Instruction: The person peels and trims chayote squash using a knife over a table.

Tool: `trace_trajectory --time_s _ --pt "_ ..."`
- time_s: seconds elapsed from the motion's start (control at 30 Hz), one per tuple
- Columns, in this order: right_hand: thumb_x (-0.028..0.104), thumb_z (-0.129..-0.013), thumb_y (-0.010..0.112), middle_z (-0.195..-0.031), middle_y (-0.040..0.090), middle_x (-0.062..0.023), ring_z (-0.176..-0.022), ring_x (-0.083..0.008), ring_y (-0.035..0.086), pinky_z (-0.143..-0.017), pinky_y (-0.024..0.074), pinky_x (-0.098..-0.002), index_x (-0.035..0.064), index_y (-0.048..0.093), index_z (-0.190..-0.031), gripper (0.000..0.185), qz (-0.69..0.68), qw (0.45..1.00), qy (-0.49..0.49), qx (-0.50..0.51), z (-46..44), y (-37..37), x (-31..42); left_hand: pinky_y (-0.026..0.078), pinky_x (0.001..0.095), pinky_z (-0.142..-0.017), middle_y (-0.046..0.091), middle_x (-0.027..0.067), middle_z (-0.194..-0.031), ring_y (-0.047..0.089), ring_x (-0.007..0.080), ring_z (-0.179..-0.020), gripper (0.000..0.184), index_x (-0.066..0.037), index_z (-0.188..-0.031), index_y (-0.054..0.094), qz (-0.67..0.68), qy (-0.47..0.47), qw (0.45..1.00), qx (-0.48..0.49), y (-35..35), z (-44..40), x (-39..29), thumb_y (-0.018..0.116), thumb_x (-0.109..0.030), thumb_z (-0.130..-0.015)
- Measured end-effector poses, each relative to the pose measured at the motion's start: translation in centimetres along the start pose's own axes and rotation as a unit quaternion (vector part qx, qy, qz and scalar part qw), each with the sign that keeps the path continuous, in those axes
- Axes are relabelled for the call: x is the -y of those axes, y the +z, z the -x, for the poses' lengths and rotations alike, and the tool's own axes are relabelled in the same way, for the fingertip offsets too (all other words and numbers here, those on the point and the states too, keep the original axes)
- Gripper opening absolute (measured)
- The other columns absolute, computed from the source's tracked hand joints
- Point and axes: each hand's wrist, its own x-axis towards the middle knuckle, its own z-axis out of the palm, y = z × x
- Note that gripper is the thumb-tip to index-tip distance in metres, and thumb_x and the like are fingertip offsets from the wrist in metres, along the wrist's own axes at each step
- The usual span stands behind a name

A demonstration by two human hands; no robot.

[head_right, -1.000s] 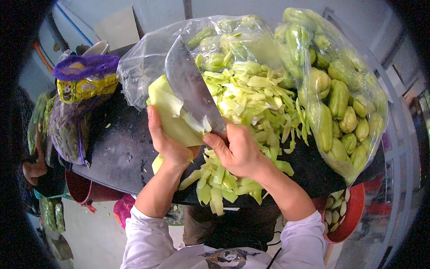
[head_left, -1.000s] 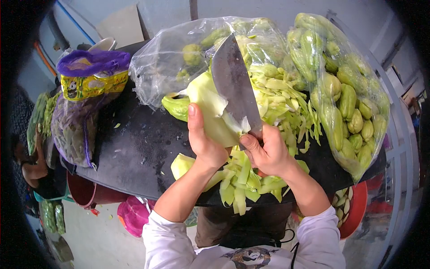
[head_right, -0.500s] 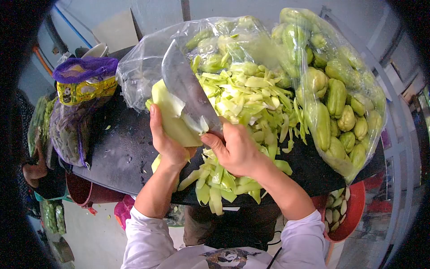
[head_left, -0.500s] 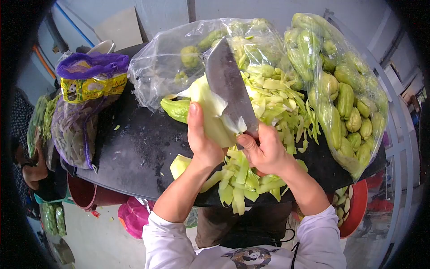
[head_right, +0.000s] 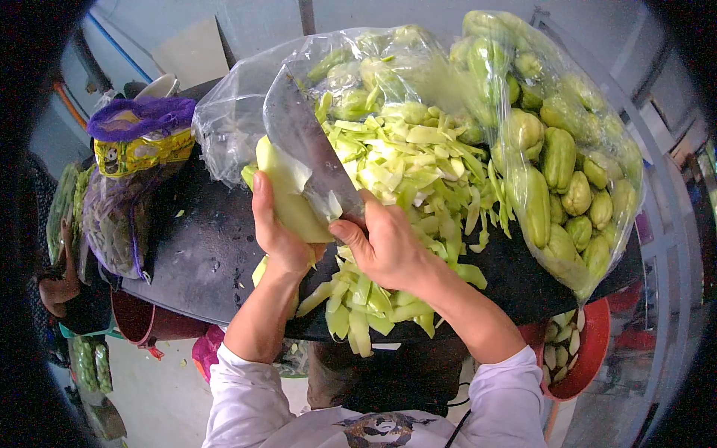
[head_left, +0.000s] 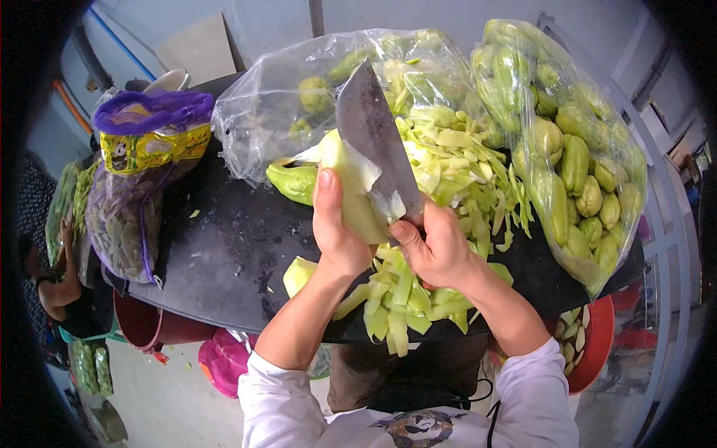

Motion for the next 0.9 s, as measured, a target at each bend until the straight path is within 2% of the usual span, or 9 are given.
trace_trajectory --time_s 0.4,0.5,0.57,0.63,0.73,0.77,0.8,0.87,0.9 --pt "0.021 -0.096 0.060 -0.058 0.055 -0.0168 -0.054 -0.0246 0.060 -0.050 0.0427 -0.0391 -0.0065 0.055 -0.096 0.028 0.038 0.998 -0.032 -0.043 -0.4 0.5 -1.1 0.045 0.0321 -0.084 0.057 0.0092 -0.110 0.055 0.0164 -0.096 0.049 0.000 -0.128 0.044 -0.083 0.060 0.994 -0.037 -0.6 -1.0 1.1 0.037 -0.041 -0.102" --pt "0.025 -0.098 0.059 -0.057 0.055 -0.0110 -0.048 -0.0205 0.059 -0.045 0.0414 -0.0363 -0.0044 0.056 -0.089 0.031 -0.032 0.998 0.051 -0.003 -0.6 -0.1 0.2 0.043 0.0282 -0.077 0.058 0.0092 -0.101 0.052 0.0139 -0.089 0.046 0.001 -0.124 0.045 -0.273 0.159 0.947 -0.048 -0.4 -1.4 0.8 0.034 -0.039 -0.104" --pt "0.030 -0.100 0.056 -0.056 0.053 -0.0036 -0.040 -0.0135 0.052 -0.038 0.0392 -0.0304 -0.0008 0.055 -0.092 0.032 -0.116 0.980 0.157 0.038 -0.5 -0.4 0.7 0.044 0.0292 -0.076 0.059 0.0103 -0.100 0.054 0.0146 -0.088 0.045 0.000 -0.123 0.046 -0.283 0.160 0.944 -0.057 -0.6 -1.6 0.6 0.035 -0.039 -0.104" --pt "0.032 -0.100 0.054 -0.054 0.050 -0.0016 -0.038 -0.0111 0.049 -0.036 0.0388 -0.0280 0.0009 0.054 -0.095 0.032 -0.182 0.967 0.172 0.049 -0.2 -0.9 0.8 0.045 0.0301 -0.074 0.059 0.0115 -0.099 0.055 0.0153 -0.086 0.043 -0.001 -0.122 0.047 -0.287 0.159 0.942 -0.064 -0.4 -1.8 0.5 0.035 -0.038 -0.104" --pt "0.038 -0.100 0.053 -0.052 0.044 0.0014 -0.037 -0.0069 0.044 -0.035 0.0387 -0.0244 0.0022 0.052 -0.100 0.036 -0.265 0.947 0.175 0.054 0.0 -2.6 1.8 0.049 0.0334 -0.073 0.062 0.0146 -0.096 0.060 0.0199 -0.083 0.047 -0.002 -0.120 0.049 -0.270 0.098 0.956 -0.055 -1.2 -2.2 -0.5 0.036 -0.044 -0.103" --pt "0.039 -0.100 0.054 -0.053 0.045 0.0014 -0.037 -0.0066 0.043 -0.035 0.0386 -0.0243 0.0022 0.052 -0.100 0.037 -0.257 0.952 0.163 0.036 0.0 -3.0 1.9 0.051 0.0353 -0.072 0.063 0.0156 -0.095 0.062 0.0226 -0.083 0.050 -0.003 -0.120 0.050 -0.127 -0.024 0.990 -0.058 -1.7 -2.5 -0.7 0.036 -0.047 -0.102" --pt "0.040 -0.100 0.054 -0.053 0.045 0.0015 -0.037 -0.0064 0.042 -0.035 0.0386 -0.0242 0.0022 0.052 -0.100 0.038 -0.248 0.957 0.151 0.016 0.0 -3.4 1.9 0.053 0.0371 -0.072 0.063 0.0166 -0.094 0.064 0.0253 -0.083 0.053 -0.004 -0.120 0.051 0.021 -0.146 0.987 -0.058 -1.9 -2.8 -0.9 0.036 -0.051 -0.100" --pt "0.035 -0.099 0.057 -0.055 0.047 0.0018 -0.039 -0.0064 0.045 -0.035 0.0389 -0.0249 0.0017 0.055 -0.099 0.033 -0.261 0.953 0.153 -0.002 0.0 -4.0 1.4 0.055 0.0391 -0.076 0.063 0.0175 -0.095 0.064 0.0279 -0.087 0.059 -0.004 -0.121 0.051 0.054 -0.176 0.979 -0.082 -2.0 -3.1 -1.1 0.037 -0.057 -0.098" --pt "0.030 -0.097 0.060 -0.057 0.050 0.0016 -0.040 -0.0057 0.046 -0.036 0.0386 -0.0245 0.0012 0.056 -0.098 0.030 -0.190 0.971 0.144 -0.034 0.0 -4.1 1.0 0.055 0.0404 -0.075 0.063 0.0176 -0.099 0.064 0.0286 -0.088 0.058 -0.005 -0.122 0.051 0.071 -0.204 0.974 -0.068 -2.2 -3.2 -1.2 0.039 -0.057 -0.097"
